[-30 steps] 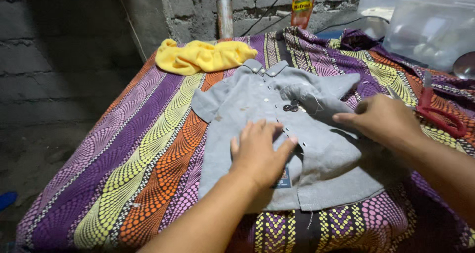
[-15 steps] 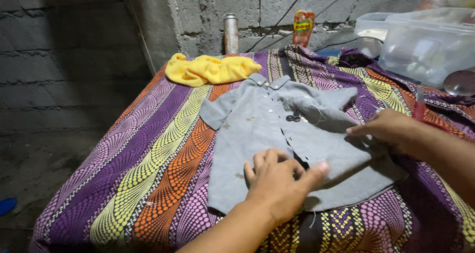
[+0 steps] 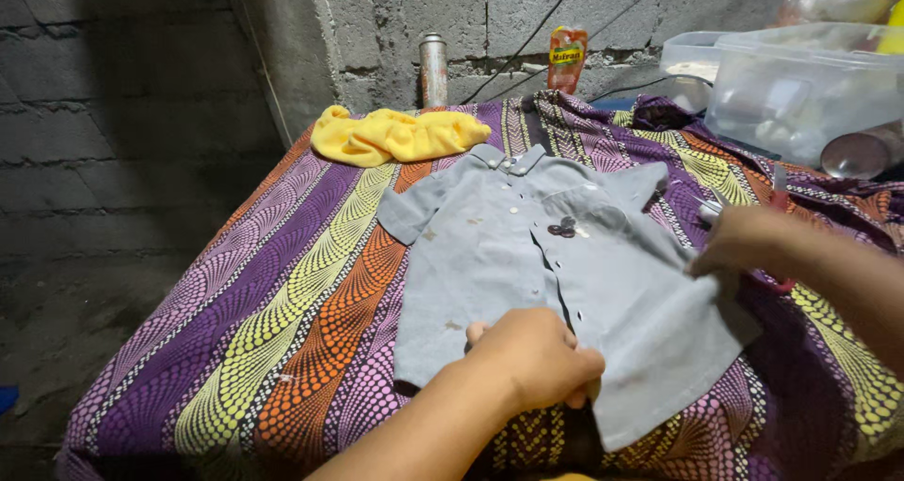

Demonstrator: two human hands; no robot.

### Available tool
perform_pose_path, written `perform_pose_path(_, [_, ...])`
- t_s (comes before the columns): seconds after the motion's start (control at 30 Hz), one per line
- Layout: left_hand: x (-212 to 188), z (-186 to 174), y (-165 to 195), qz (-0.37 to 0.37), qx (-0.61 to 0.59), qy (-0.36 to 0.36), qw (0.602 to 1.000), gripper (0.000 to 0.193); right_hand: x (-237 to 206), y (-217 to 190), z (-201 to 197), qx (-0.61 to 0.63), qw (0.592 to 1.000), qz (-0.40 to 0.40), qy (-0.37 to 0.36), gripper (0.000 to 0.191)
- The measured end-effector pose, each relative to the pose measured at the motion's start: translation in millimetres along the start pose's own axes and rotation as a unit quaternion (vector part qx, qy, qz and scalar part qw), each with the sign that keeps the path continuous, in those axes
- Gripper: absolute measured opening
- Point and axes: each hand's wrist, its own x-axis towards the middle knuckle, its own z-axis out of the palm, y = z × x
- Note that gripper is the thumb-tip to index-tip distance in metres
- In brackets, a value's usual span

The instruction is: The person lays a gray shirt on a bed and threads a needle with thread from a spool, cutting the thread with red scissors. They then sew a button onto the shirt, pushing the needle through the fabric and button repeatedly and pulling the thread tight.

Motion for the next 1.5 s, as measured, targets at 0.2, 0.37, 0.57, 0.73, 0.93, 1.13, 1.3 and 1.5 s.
perform_pose_path(0.2, [10.6, -13.2, -6.7, -0.007, 0.054, 0.108, 0.993, 0.042, -29.9, -23.1, -15.8, -0.021, 0.995, 0.079, 0.064, 0.065])
perform_pose_path(0.37, [28.3, -9.0, -17.3, 0.105, 0.083, 0.217, 0.967, 0.063, -51.0, -43.1, -54.3, 0.051, 0.984, 0.034, 0.170, 0.056])
perform_pose_path(0.57, [24.9, 10.9, -25.2, 0.057, 0.157, 0.073, 0.983, 0.072, -72.1, -109.8, -31.4, 0.171, 0.960, -0.157, 0.155, 0.045])
perform_pose_path(0.73, [23.2, 14.6, -24.9, 0.057, 0.166, 0.088, 0.981, 0.073, -99.0, -120.9, 22.8, 0.088, 0.968, -0.114, 0.207, 0.052])
perform_pose_path(0.93, [24.9, 14.4, -28.2, 0.088, 0.124, 0.135, 0.979, 0.072, -74.2, -113.8, 5.3, 0.298, 0.921, -0.171, 0.185, 0.045])
perform_pose_path(1.13, [53.8, 5.7, -22.3, 0.053, -0.182, 0.272, 0.943, 0.030, -99.0, -121.7, -36.3, 0.743, 0.666, -0.063, -0.020, 0.022])
perform_pose_path(1.3, [74.3, 4.6, -9.4, 0.066, -0.440, 0.208, 0.871, 0.026, -121.2, -131.4, -69.2, 0.853, 0.514, -0.069, -0.055, 0.028])
perform_pose_path(1.5, [73.8, 2.6, 3.2, 0.080, -0.535, 0.117, 0.833, 0.030, -130.4, -132.4, -75.1, 0.916, 0.379, -0.083, -0.105, 0.029])
